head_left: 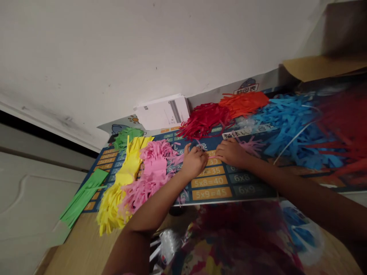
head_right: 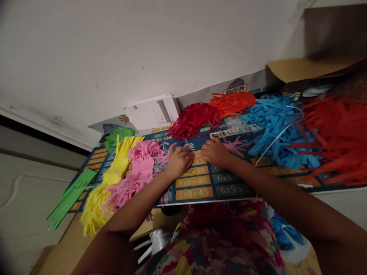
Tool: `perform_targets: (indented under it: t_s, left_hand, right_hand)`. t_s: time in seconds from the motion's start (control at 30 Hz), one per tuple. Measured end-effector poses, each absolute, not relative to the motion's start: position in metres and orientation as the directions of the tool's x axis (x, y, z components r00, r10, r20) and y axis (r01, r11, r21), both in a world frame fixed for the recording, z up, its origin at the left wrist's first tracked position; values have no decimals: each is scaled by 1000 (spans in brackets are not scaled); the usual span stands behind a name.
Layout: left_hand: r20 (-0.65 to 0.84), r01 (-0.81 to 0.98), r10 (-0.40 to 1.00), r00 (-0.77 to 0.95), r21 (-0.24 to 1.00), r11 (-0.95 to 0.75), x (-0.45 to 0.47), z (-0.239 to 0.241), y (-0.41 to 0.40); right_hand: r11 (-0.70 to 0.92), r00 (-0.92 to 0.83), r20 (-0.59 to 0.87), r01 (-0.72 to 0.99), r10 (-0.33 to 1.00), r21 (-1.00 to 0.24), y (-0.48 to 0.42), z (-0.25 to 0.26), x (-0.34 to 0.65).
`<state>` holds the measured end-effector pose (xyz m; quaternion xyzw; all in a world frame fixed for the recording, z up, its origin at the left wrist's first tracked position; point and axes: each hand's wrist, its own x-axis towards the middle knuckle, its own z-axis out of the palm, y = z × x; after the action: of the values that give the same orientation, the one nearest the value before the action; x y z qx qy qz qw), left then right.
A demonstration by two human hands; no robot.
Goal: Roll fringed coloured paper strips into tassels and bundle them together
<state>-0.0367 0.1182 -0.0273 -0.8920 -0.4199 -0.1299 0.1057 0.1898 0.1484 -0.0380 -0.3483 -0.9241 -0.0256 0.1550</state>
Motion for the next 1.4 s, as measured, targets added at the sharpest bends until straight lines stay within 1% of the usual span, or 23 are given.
perform_targets:
  t_s: [0.07, 0.13, 0.23, 0.33, 0.4, 0.47, 0.63, 0.77, 0.83, 0.93, 1.0, 1.1, 1.17, 1.23, 1.3, 1.37, 1.4]
  left_hand:
    - [343, 790, 731, 590, -57, -611, -42, -30, 116]
    - [357, 809, 755, 551, -6, -588, -47, -34, 115]
    - [342, 840, 816, 466, 120, -530, -53, -38, 115]
    - [278, 849, 880, 385, 267, -456, -56, -38, 117]
    - [238, 848, 906, 349, 332, -414, -55, -37, 117]
    - [222, 850, 918, 329, 353, -390, -54, -35, 118]
    - [227, 868, 914, 336, 303, -394, -48, -36, 119]
    - [216, 890, 901, 375, 187, -416, -46, -36, 121]
    - [241, 874, 868, 433, 121, -470, -46, -35, 121]
    - [272, 796, 773, 573, 40, -604, -46, -33, 120]
    - [281, 749, 718, 637, -1, -663, -46, -32, 118]
    - [299, 710, 669, 681, -43, -703, -42, -32, 114]
    - [320, 702, 655, 685, -47, -711, -38, -34, 113]
    - [364, 702, 642, 675, -49, -710, -36, -33, 112]
    - [428, 691, 603, 674, -77, -718, -36, -28, 110]
    - [488, 659, 532, 692, -125, -742, -38, -16, 104]
    - [511, 643, 502, 698, -140, -753, -40, -8, 99]
  right_hand:
    - [743, -679, 338, 662, 652, -102, 147, -45, 198]
    - [727, -649, 355, 671, 672, -150, 148, -50, 208]
    - [680, -596, 335, 683, 729, -265, 152, -56, 220]
    - [614, -542, 288, 686, 789, -390, 157, -62, 226]
    - [590, -527, 267, 691, 806, -417, 158, -64, 228]
    - [580, -521, 258, 700, 814, -416, 158, -64, 227]
    - [524, -481, 212, 743, 851, -416, 157, -60, 222]
    - [504, -469, 189, 769, 863, -393, 156, -56, 219]
    - [560, -510, 232, 759, 828, -331, 153, -52, 217]
    - [725, -655, 329, 665, 681, -177, 147, -44, 212]
    - [791, -721, 361, 606, 592, -87, 144, -38, 207]
    - [826, -783, 332, 563, 526, 17, 143, -32, 198]
    - [833, -801, 311, 551, 512, 50, 143, -29, 191]
    - [819, -785, 329, 571, 525, 56, 139, -25, 184]
    - [790, -745, 366, 612, 558, 41, 131, -16, 180]
    - [748, -678, 390, 662, 624, -45, 117, -4, 179]
    - [721, -634, 391, 681, 668, -128, 109, 3, 180]
